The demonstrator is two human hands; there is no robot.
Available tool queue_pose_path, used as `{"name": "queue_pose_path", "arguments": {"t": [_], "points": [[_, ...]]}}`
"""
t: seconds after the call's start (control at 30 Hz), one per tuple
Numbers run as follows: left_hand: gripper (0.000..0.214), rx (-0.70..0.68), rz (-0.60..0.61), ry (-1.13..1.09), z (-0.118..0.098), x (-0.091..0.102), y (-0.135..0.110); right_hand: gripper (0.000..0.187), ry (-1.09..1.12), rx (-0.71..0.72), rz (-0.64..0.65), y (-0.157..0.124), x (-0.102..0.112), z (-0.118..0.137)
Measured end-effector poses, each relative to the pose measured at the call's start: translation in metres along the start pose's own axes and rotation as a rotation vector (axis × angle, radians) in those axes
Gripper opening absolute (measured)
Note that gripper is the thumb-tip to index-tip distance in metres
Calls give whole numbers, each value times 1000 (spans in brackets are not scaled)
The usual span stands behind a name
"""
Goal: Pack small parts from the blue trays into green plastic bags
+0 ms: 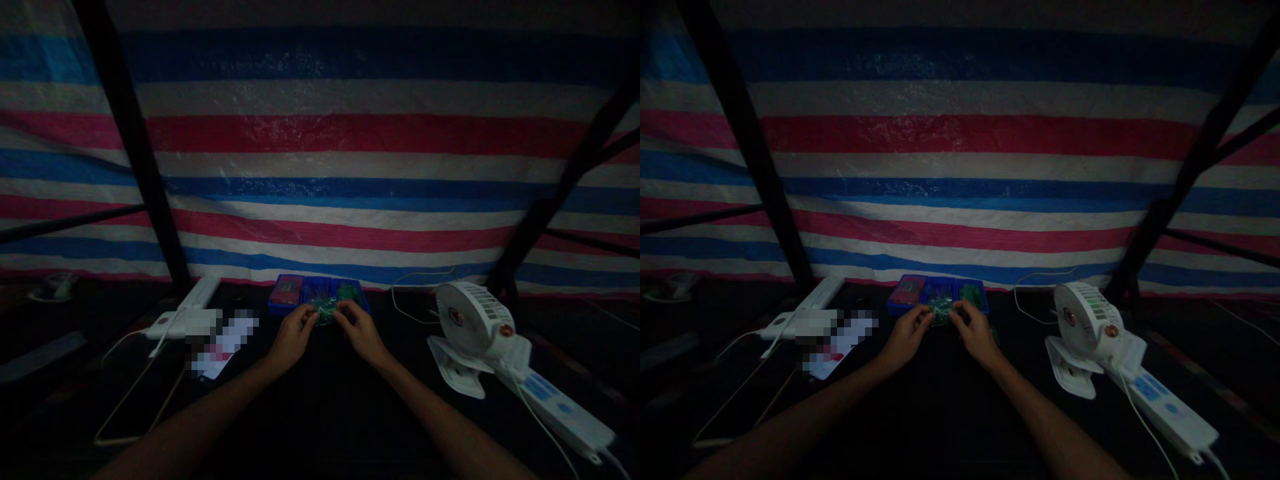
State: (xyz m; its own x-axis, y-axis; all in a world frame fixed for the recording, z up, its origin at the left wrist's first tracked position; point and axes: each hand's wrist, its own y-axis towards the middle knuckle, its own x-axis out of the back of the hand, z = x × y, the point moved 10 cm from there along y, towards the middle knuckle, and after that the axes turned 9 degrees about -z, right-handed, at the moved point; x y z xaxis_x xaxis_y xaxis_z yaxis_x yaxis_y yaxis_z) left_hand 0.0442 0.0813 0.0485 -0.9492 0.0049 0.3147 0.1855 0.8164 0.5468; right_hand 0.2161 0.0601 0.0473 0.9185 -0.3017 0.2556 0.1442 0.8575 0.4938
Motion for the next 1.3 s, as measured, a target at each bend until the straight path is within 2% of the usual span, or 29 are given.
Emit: {"name": "queue_pose_path", "arguments": {"t": [0.13,0.2,0.33,0.5,0.6,0.77,0.87,1.0,1.13,1.3], "points": [[34,14,12,-69,4,-3,-3,27,82,-23,-40,0,3,-3],[37,-7,13,-65,3,-2,-3,25,74,-21,-18,-1,1,-1],[37,-50,-21,-14,0,4,-2,29,37,-44,39,-1,-4,-2],[30,-126,-48,40,-11,7,0,29,65,-41,33,-1,-4,-3],[22,-113,-36,89,-13,6,1,28,46,-44,29,0,-3,-5],[29,-100,-23,120,-13,6,0,30,-2,26,-17,1,2,1],[23,-52,-20,60,-6,4,-1,27,40,-40,-1,0,-1,-4],[33,6,-2,-50,0,1,-2,25,104,-41,-10,-1,-2,-4],[26,-65,-2,12,-7,3,-2,25,69,-24,30,0,-5,-7],[28,-139,-28,74,-16,7,0,27,61,-60,57,0,-6,-11]]}}
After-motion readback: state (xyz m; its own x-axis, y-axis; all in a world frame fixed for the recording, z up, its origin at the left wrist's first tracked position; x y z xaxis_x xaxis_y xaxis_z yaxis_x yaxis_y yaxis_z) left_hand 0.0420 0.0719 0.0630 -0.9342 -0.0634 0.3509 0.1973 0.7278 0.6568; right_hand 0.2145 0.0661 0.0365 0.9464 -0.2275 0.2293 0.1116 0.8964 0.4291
